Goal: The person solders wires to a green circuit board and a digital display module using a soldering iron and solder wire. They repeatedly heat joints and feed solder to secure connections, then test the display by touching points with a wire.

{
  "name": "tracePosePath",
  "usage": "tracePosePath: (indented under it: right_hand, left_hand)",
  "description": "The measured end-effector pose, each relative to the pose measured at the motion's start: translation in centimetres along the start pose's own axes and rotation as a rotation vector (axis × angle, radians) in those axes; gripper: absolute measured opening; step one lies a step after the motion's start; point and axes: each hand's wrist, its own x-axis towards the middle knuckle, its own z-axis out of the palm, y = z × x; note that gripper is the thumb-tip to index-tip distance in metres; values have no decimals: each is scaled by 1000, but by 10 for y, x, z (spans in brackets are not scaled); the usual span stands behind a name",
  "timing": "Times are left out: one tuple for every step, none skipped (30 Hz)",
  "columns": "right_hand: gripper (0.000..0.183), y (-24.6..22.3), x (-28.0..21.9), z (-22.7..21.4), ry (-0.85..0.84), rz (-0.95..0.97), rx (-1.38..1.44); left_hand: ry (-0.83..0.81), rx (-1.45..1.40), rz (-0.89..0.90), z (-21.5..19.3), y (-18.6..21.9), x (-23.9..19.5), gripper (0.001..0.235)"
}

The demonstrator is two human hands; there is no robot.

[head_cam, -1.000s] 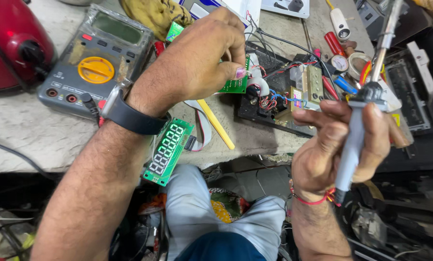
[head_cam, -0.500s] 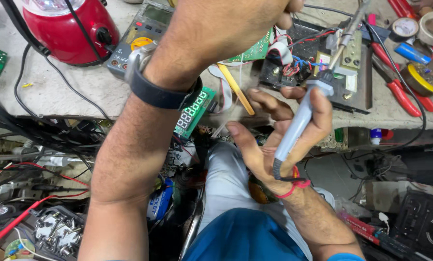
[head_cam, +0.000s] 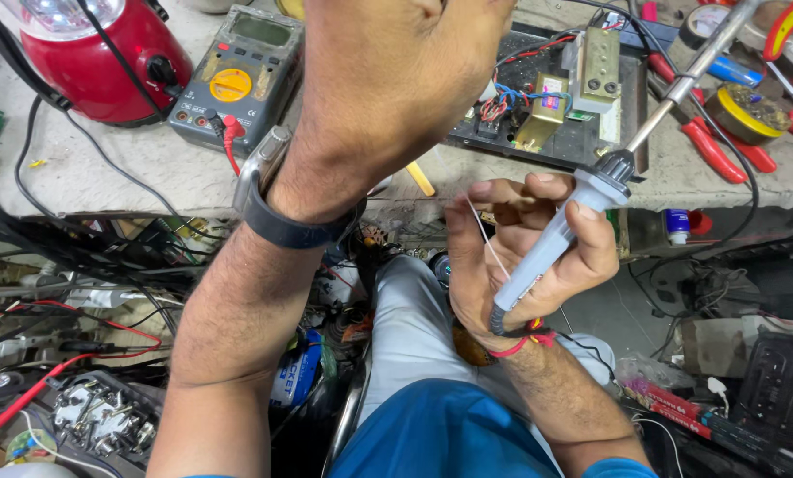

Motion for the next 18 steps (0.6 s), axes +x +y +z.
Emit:
tracePosePath:
  right_hand:
    - [85,1,2,-4,-2,-4,-5]
    - [84,1,4,-7,-3,-10,-11]
    - [81,1,7,-11,-20,0,12]
    - [79,0,10,-13,-18,15,32]
    - [76,1,16,-17,-16,29,52]
    - [74,0,20,-19,8,52,65]
    - [73,2,25,-23,35,83,83]
    - [72,4,30,-26,66,110,96]
    - [72,7,36,-29,101,143,115]
    - [71,8,40,-35,110,153,130]
    - [70,11,43,-40,120,163,144]
    - [69,14,45,-42,97,151,164]
    - [67,16,45,-43,86,141,145]
    - [64,19,46,-42,69,133,137]
    - [61,19,46,-41,64,126,91]
    - [61,21,45,-38,66,124,73]
    - [61,20,42,-37,69,122,55]
    - [63,21,41,-35,79,118,61]
  left_hand:
    - [1,-30,-12,0,3,0,18]
    - [2,-60,-23,0,6,-1,19]
    - [-19,-79,-23,-3,10,0,18]
    - [-59,-169,-58,-6,13,2,15]
    - [-95,-258,-96,-9,17,4,13]
    - [-159,-422,-172,-12,21,6,14]
    - [-241,-473,-255,-14,26,6,16]
    - [-324,-521,-339,-15,30,7,18]
    - [-423,-455,-426,-15,35,7,19]
    - [-522,-389,-513,-12,41,6,20]
    - [-514,-374,-365,-6,46,4,21]
    - [-492,-347,-225,-3,49,1,23]
    - [-468,-319,-85,0,51,-2,26]
    - [-430,-321,-61,3,53,-5,27]
    - [-393,-323,-38,7,55,-7,28]
    - [-358,-325,-19,10,55,-9,30]
    - [-385,-345,-56,12,54,-10,24]
    - [-413,-369,-93,15,53,-12,18]
